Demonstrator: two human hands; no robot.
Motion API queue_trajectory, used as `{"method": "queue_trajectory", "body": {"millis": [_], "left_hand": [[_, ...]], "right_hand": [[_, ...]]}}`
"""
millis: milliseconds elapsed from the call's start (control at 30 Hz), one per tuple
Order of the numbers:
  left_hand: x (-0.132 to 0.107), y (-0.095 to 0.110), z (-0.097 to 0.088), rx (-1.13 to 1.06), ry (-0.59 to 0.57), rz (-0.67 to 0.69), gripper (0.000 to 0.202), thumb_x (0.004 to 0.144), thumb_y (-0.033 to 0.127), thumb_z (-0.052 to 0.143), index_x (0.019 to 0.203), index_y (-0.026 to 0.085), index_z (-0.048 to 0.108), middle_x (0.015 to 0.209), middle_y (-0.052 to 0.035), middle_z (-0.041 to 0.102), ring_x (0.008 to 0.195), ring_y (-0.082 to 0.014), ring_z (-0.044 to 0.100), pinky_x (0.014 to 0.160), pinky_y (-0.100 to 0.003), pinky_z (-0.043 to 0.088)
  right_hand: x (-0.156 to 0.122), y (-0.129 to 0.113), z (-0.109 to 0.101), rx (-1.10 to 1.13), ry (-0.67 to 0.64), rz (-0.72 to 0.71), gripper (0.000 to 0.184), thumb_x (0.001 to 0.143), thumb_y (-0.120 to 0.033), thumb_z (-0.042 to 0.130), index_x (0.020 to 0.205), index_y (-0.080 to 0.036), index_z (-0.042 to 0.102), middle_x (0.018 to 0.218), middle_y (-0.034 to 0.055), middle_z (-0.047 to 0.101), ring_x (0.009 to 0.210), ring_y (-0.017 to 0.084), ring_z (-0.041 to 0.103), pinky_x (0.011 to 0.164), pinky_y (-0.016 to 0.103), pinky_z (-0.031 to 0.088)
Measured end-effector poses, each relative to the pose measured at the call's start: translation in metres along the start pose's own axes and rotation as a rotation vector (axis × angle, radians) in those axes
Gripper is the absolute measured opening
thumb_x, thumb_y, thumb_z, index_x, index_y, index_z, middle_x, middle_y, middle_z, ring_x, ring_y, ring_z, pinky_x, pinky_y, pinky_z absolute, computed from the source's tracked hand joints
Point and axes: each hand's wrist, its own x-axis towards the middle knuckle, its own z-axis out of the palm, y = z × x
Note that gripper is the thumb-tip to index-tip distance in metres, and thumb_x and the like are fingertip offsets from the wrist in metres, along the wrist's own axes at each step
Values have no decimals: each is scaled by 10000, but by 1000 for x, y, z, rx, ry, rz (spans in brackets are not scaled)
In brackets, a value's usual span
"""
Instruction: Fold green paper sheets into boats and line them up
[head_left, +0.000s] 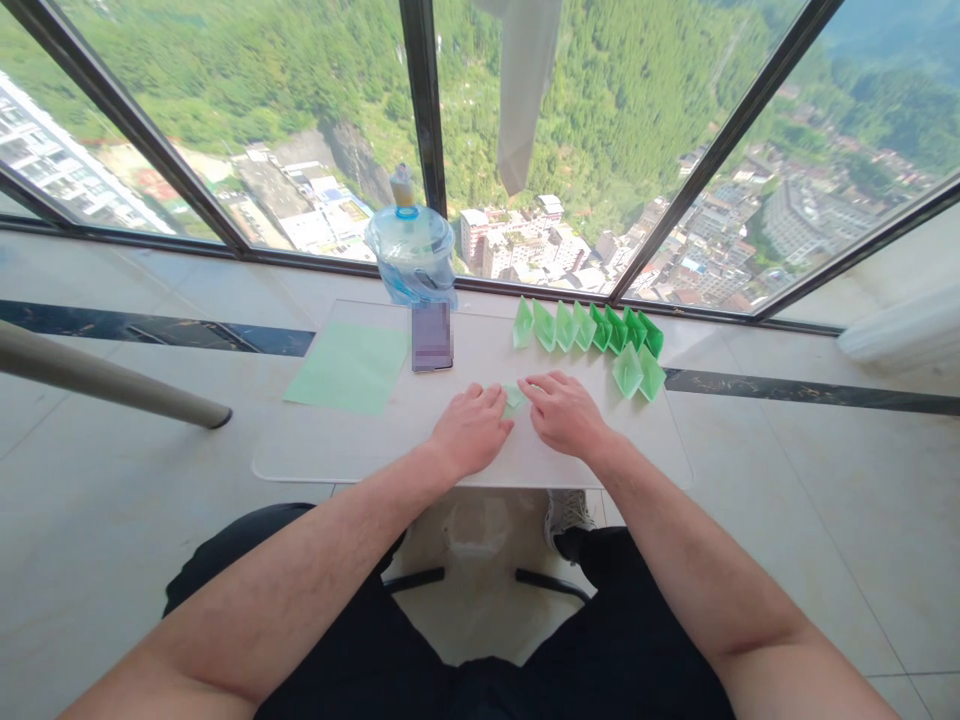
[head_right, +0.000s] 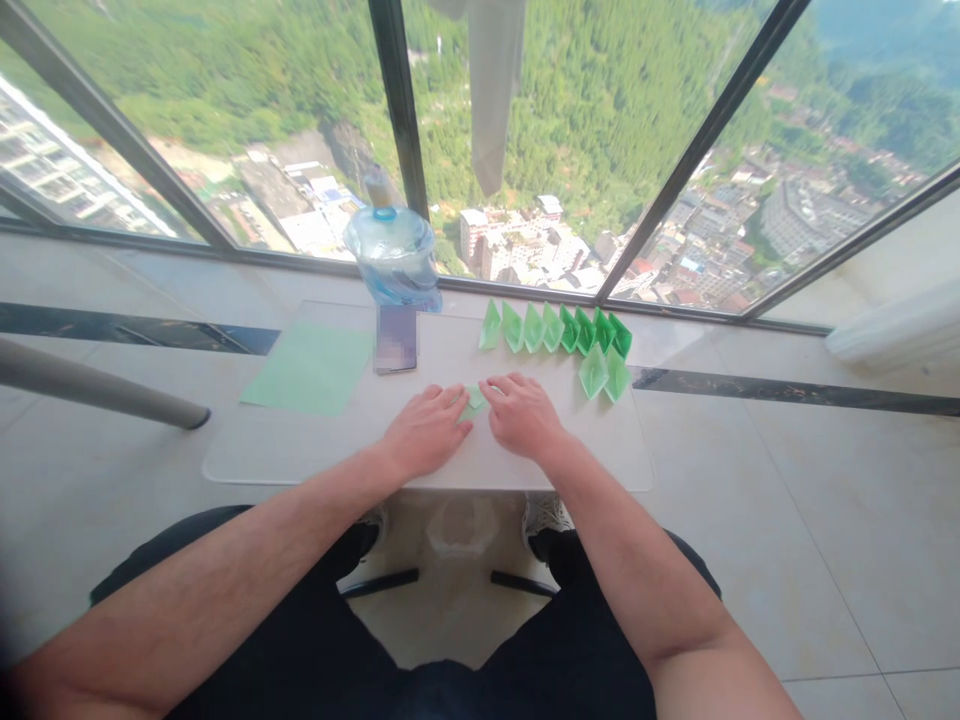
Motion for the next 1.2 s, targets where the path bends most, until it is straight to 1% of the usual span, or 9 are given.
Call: {"method": "queue_trajectory", "body": {"millis": [100,267,400,500,667,833,933,1067,1200], "left_hand": [[7,0,3,5,17,-16,335,966,329,492,1223,155,619,1220,-132,636,1066,-279,556,866,-423,466],[12,-3,3,10,20,-11,304,971,326,475,1153,153,647,1160,-127,662,1108,-303,551,892,-454,475],[15,-7,5,-38,22,43,333,971,304,481,1222,139,623,1275,-125,644,1290,-287,498,1064,-445,412],[16,-11,6,-67,-12,81,384,988,297,445,1293,112,586,1371,-133,602,1295,-253,525,1110,-406,386],[12,-15,4,-29,-40,66,415,997,305,426,1351,128,553,1410,-144,579,1312,-273,522,1087,-436,403],[7,-11,2,35,-49,16,442,1001,340,415,1383,154,535,1423,-162,550,1290,-293,515,1065,-452,396],[8,-8,-1,68,-44,-3,422,999,344,403,1355,174,555,1302,-152,607,1211,-297,531,1007,-455,412],[12,-8,-8,97,-38,-22,361,999,341,379,1181,155,629,1120,-141,640,1115,-303,534,929,-461,424],[15,-7,-12,112,-39,-17,349,984,333,403,1116,114,641,1068,-165,632,1088,-319,532,894,-474,437]], "right_hand": [[10,-12,8,17,-62,-23,471,917,-167,480,1380,-168,567,1353,127,621,1173,287,533,951,425,419],[12,-22,17,26,-49,67,455,932,-206,499,1382,-165,546,1360,131,616,1194,283,527,970,419,402],[11,-25,18,10,-47,114,437,929,-219,514,1360,-163,559,1371,145,600,1192,296,525,979,425,402],[12,-25,18,-14,-50,134,428,933,-229,506,1349,-152,569,1379,152,591,1189,312,526,994,448,395],[11,-26,16,-41,-63,162,411,940,-221,470,1321,-134,596,1364,154,607,1223,312,519,1090,485,322],[9,-25,14,-62,-86,233,443,963,-295,444,1364,-156,569,1428,155,560,1312,317,464,1146,531,246],[9,-18,12,-36,-116,229,461,968,-317,435,1389,-170,551,1468,135,529,1347,313,438,1149,525,250],[11,-9,9,5,-78,216,500,971,-310,429,1424,-116,515,1528,159,456,1389,301,401,1149,465,275],[11,-12,8,43,-14,97,458,966,-302,458,1384,-144,561,1470,130,532,1338,284,449,1132,430,295]]}}
